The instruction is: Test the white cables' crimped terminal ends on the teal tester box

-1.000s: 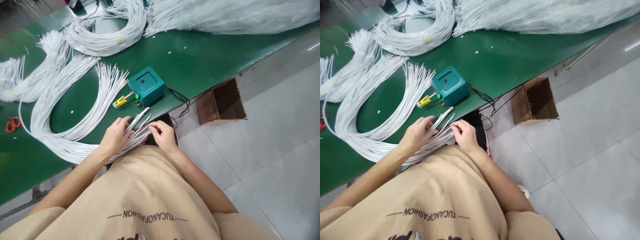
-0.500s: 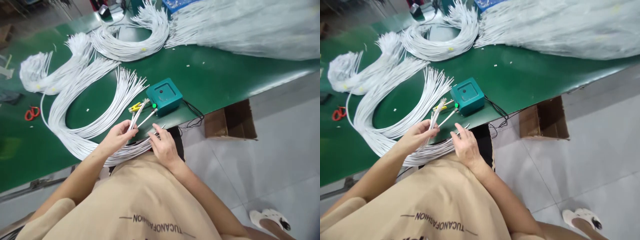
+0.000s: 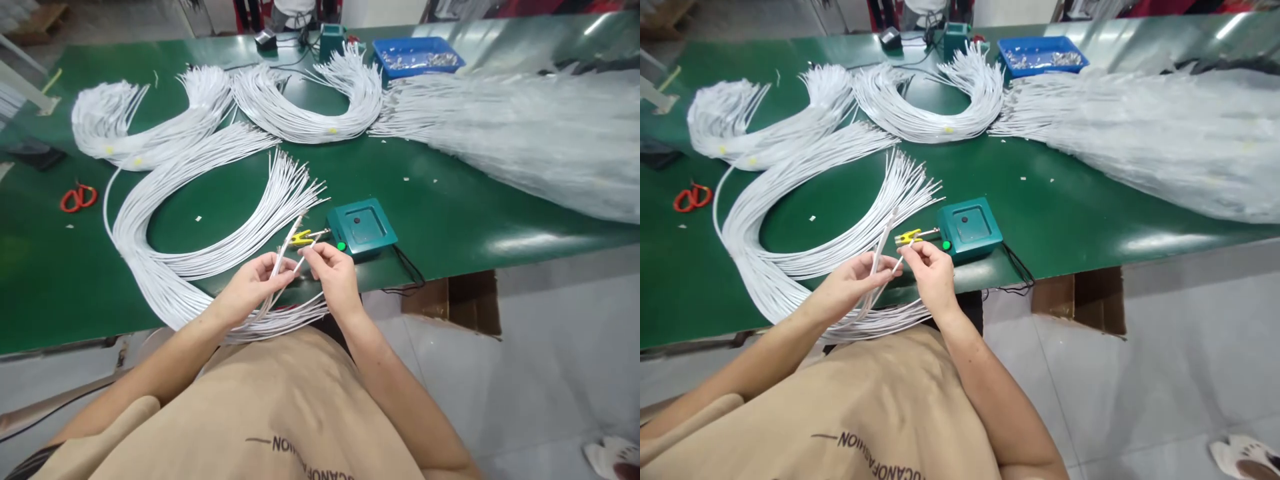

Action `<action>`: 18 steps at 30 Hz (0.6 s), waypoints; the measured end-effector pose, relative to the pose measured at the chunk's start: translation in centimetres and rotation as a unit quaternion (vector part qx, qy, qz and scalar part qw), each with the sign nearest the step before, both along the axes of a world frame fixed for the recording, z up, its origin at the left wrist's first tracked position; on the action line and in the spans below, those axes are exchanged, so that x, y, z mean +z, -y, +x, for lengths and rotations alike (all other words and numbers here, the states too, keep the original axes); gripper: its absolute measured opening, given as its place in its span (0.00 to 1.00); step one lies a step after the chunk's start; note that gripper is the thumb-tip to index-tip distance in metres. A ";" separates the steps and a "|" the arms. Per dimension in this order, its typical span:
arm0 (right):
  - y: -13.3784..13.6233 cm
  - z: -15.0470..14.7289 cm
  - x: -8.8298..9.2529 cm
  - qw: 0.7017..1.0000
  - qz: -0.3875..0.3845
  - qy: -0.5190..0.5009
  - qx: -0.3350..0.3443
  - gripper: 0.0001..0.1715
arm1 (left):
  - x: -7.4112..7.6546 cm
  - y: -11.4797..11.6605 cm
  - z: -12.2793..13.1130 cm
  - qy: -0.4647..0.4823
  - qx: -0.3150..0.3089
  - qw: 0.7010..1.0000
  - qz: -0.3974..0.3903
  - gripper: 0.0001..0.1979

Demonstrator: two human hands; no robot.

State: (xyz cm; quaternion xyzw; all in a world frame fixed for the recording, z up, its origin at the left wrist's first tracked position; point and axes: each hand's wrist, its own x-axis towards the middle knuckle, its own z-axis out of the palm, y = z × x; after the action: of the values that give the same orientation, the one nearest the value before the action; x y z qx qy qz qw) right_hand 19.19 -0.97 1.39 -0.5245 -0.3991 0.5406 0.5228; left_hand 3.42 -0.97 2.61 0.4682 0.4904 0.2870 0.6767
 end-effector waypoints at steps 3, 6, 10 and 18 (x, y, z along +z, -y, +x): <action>-0.5 -0.3 0.2 0.999 -0.022 -0.013 0.024 0.10 | -0.1 -1.1 0.3 0.033 0.007 0.999 -0.005 0.12; -1.2 -0.3 0.3 0.998 -0.042 -0.028 0.042 0.10 | -0.7 -1.6 0.7 0.063 0.028 0.997 -0.024 0.16; -2.2 -0.2 0.3 0.998 -0.037 -0.034 0.030 0.10 | -1.3 -1.6 0.6 0.064 0.027 0.997 -0.037 0.16; -2.7 -0.9 0.2 0.998 -0.035 -0.028 0.050 0.09 | -1.6 -2.8 0.7 0.100 0.083 0.991 0.024 0.13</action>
State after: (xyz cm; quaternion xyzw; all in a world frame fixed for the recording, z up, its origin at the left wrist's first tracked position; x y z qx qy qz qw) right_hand 18.26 1.77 1.55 -0.5064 -0.3907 0.5947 0.4871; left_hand 4.15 1.82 0.99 0.4109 0.4500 0.3990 0.6852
